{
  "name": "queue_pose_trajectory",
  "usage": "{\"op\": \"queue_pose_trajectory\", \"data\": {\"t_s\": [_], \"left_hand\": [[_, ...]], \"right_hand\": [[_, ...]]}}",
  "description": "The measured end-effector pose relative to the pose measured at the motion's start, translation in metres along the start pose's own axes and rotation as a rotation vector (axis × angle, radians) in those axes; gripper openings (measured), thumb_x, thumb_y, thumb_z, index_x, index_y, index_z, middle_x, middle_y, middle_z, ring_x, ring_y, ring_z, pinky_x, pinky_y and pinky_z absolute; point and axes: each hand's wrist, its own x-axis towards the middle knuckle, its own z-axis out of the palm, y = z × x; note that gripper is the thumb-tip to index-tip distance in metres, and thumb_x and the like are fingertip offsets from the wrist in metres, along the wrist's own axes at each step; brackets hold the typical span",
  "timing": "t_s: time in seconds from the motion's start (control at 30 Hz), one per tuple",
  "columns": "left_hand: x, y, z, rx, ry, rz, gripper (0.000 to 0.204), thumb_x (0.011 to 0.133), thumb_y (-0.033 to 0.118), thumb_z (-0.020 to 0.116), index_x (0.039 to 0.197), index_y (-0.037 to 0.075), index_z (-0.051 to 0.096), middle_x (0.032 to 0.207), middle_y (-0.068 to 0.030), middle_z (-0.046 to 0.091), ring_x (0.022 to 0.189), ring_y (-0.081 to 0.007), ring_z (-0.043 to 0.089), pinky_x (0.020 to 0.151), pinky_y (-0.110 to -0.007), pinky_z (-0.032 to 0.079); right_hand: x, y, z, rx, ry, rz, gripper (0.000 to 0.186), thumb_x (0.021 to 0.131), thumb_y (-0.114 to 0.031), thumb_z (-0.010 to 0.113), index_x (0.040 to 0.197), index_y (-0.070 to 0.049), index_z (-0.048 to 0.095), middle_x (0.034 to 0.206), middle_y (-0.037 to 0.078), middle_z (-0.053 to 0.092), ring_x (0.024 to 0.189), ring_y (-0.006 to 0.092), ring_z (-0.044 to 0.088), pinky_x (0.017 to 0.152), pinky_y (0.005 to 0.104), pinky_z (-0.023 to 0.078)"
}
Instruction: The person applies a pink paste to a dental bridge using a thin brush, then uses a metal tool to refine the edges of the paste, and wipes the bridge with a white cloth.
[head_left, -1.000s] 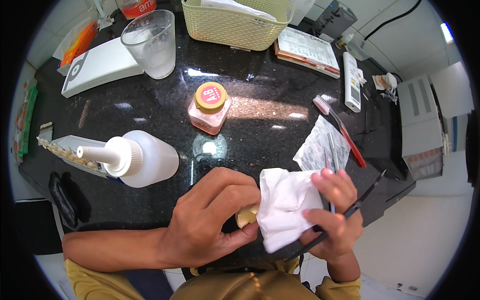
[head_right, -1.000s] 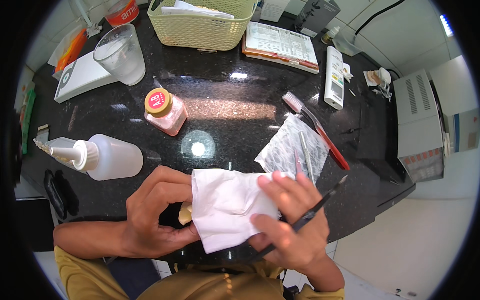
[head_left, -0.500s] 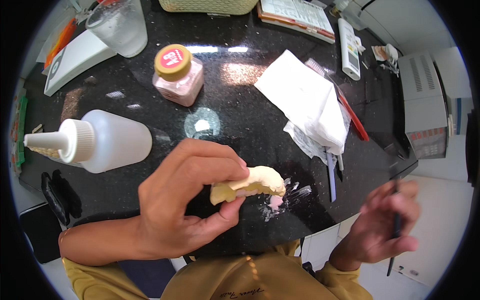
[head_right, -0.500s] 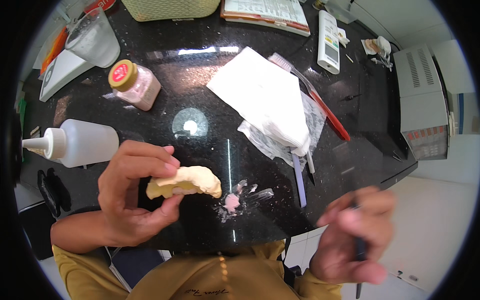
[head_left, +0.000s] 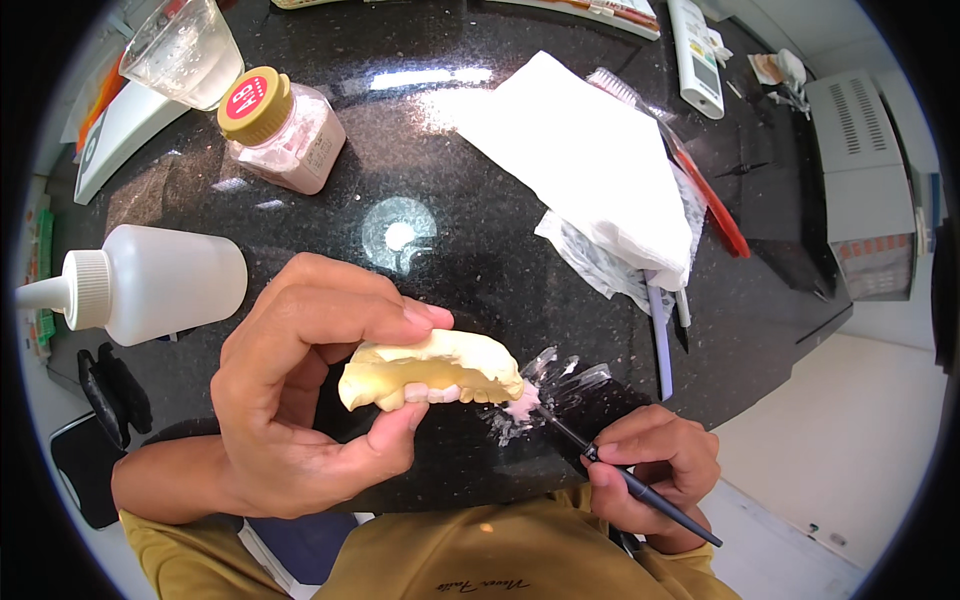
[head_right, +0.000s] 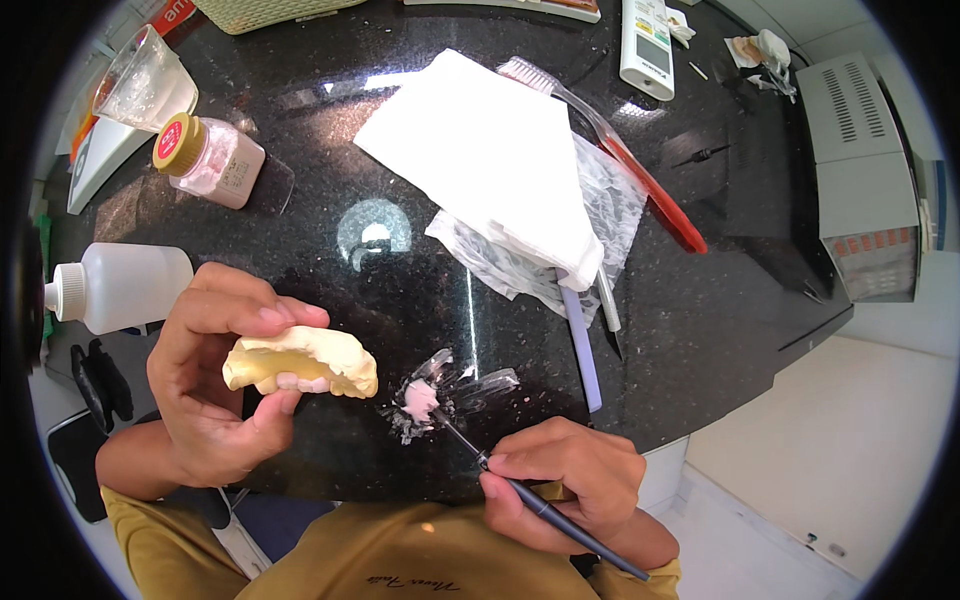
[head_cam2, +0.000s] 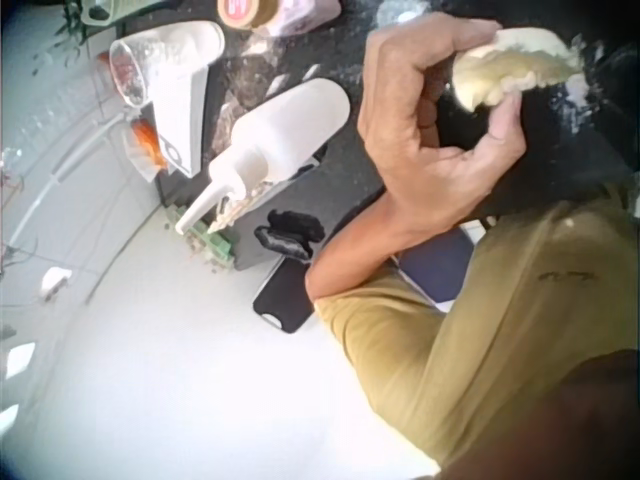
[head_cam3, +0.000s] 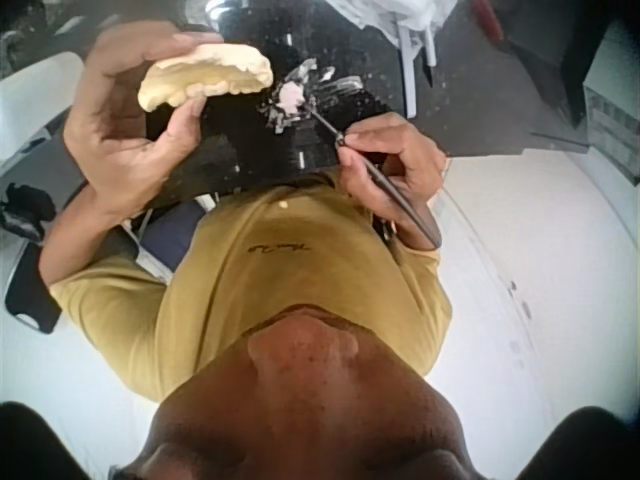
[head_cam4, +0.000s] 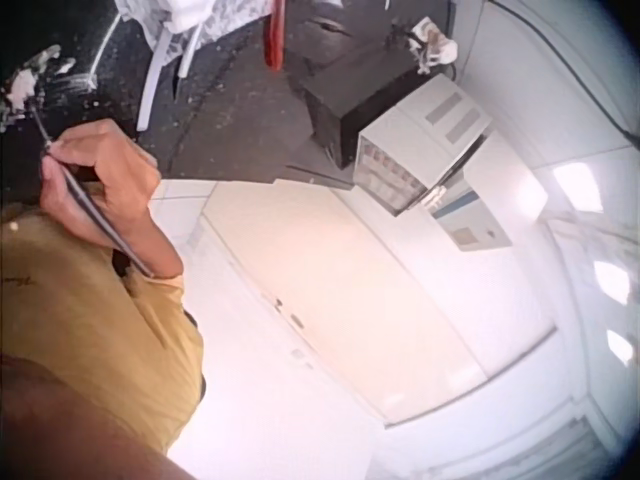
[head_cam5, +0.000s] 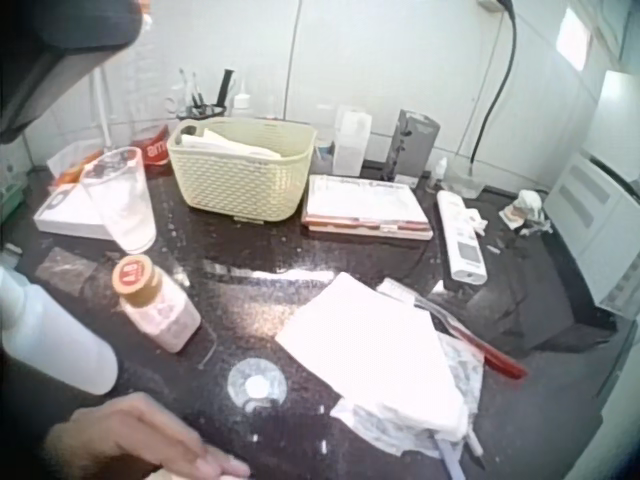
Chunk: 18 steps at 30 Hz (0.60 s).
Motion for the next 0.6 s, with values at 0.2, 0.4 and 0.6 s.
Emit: {"op": "queue_pose_trajectory", "data": {"t_s": [0.2, 0.4, 0.6], "left_hand": [[0.0008, -0.0009, -0.0023, 0.027, -0.054, 0.007, 0.040, 0.079, -0.005, 0.064, 0.117, -0.003, 0.051, 0.108, -0.0138, 0.047, 0.099, -0.0249, 0.066, 0.088, -0.034, 0.056], [-0.0060, -0.0017, 0.0059, -0.277, 0.100, -0.185, 0.045, 0.082, 0.003, 0.071, 0.119, -0.003, 0.046, 0.109, -0.0157, 0.053, 0.099, -0.0244, 0.066, 0.087, -0.037, 0.058], [-0.0003, 0.0037, 0.0059, -0.417, 0.071, -0.336, 0.044, 0.086, 0.015, 0.071, 0.119, -0.001, 0.047, 0.109, -0.0159, 0.055, 0.097, -0.0242, 0.067, 0.086, -0.038, 0.059]], "right_hand": [[0.0034, -0.0050, -0.0018, -0.064, -0.038, 0.057, 0.019, 0.068, 0.004, 0.078, 0.082, 0.002, 0.066, 0.072, 0.012, 0.069, 0.058, 0.0183, 0.068, 0.050, 0.0233, 0.051], [0.0028, -0.0040, -0.0005, -0.069, -0.030, 0.036, 0.019, 0.067, 0.004, 0.078, 0.081, 0.002, 0.066, 0.071, 0.013, 0.068, 0.057, 0.0176, 0.067, 0.050, 0.0238, 0.051], [-0.0065, -0.0013, -0.0008, -0.001, 0.090, 0.080, 0.017, 0.066, 0.004, 0.076, 0.079, 0.003, 0.066, 0.069, 0.012, 0.068, 0.054, 0.0164, 0.065, 0.049, 0.0229, 0.050]]}}
